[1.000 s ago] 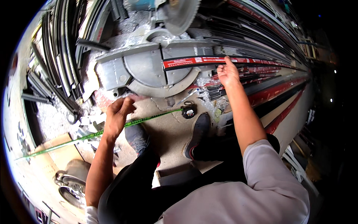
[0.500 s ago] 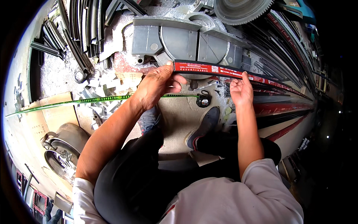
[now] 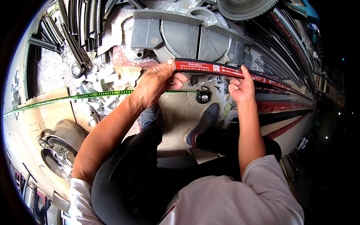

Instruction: The person measures the dimensions of a window frame using a tape measure, then moves to a cutting station to measure and mark a long metal profile. They use a marker to mark the measured length on the profile.

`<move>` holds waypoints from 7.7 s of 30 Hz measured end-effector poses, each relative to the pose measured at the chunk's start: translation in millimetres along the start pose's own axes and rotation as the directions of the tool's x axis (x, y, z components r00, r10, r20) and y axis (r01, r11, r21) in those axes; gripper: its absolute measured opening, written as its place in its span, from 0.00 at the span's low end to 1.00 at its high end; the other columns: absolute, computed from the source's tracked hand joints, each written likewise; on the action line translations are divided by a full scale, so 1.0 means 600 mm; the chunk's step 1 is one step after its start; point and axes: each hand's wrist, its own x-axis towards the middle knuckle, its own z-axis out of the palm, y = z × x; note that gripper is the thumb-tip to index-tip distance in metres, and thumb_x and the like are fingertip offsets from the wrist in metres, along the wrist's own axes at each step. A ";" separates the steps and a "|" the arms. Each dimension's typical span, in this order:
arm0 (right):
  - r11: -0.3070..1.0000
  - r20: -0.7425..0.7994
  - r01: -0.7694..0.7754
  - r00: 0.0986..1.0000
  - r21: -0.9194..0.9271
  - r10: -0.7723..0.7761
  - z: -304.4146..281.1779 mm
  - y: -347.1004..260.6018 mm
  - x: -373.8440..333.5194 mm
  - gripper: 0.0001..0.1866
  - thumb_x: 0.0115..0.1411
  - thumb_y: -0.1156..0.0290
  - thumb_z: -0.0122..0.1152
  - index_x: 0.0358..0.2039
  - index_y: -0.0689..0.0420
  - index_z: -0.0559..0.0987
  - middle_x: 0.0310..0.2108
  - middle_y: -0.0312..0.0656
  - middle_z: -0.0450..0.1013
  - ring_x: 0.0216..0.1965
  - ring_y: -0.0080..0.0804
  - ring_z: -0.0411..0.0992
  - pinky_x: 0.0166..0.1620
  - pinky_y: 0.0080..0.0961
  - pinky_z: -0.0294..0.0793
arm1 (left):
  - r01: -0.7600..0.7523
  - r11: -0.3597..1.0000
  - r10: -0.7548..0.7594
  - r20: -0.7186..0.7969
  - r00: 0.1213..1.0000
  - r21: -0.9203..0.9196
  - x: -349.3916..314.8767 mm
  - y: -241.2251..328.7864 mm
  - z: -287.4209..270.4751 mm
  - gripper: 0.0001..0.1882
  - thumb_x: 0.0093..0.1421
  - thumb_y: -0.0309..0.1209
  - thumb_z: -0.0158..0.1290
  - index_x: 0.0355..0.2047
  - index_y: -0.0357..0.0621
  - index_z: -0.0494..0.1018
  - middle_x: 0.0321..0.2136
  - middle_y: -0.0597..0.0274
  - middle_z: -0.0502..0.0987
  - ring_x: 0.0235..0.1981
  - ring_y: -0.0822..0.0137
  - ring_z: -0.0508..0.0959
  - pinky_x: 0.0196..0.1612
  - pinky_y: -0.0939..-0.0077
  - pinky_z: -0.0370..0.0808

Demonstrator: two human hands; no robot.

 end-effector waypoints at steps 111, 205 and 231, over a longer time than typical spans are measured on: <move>0.984 0.225 0.155 0.959 0.092 -0.172 -0.224 -0.169 0.223 0.16 0.68 0.61 0.62 0.48 0.59 0.80 0.46 0.41 0.80 0.50 0.32 0.76 0.56 0.29 0.75 | -0.438 0.877 0.472 -0.533 0.703 0.199 -0.180 0.184 -0.228 0.12 0.66 0.39 0.59 0.30 0.46 0.77 0.17 0.73 0.71 0.17 0.79 0.69 0.23 0.84 0.64; 0.924 0.180 0.324 0.915 0.201 -0.360 0.089 0.065 0.024 0.38 0.58 0.36 0.65 0.61 0.45 0.70 0.49 0.34 0.75 0.46 0.29 0.75 0.41 0.27 0.76 | -0.579 0.800 0.599 -0.245 0.762 0.156 -0.157 0.175 -0.320 0.18 0.73 0.44 0.50 0.56 0.49 0.75 0.33 0.69 0.78 0.21 0.80 0.68 0.18 0.89 0.58; 0.873 0.071 0.435 0.886 0.220 -0.459 0.081 0.090 0.025 0.22 0.56 0.43 0.74 0.32 0.44 0.74 0.27 0.24 0.70 0.27 0.15 0.70 0.22 0.19 0.65 | -0.429 0.896 0.438 -0.388 0.811 0.115 -0.075 0.116 -0.166 0.17 0.71 0.47 0.53 0.46 0.48 0.76 0.32 0.71 0.78 0.22 0.81 0.70 0.18 0.90 0.58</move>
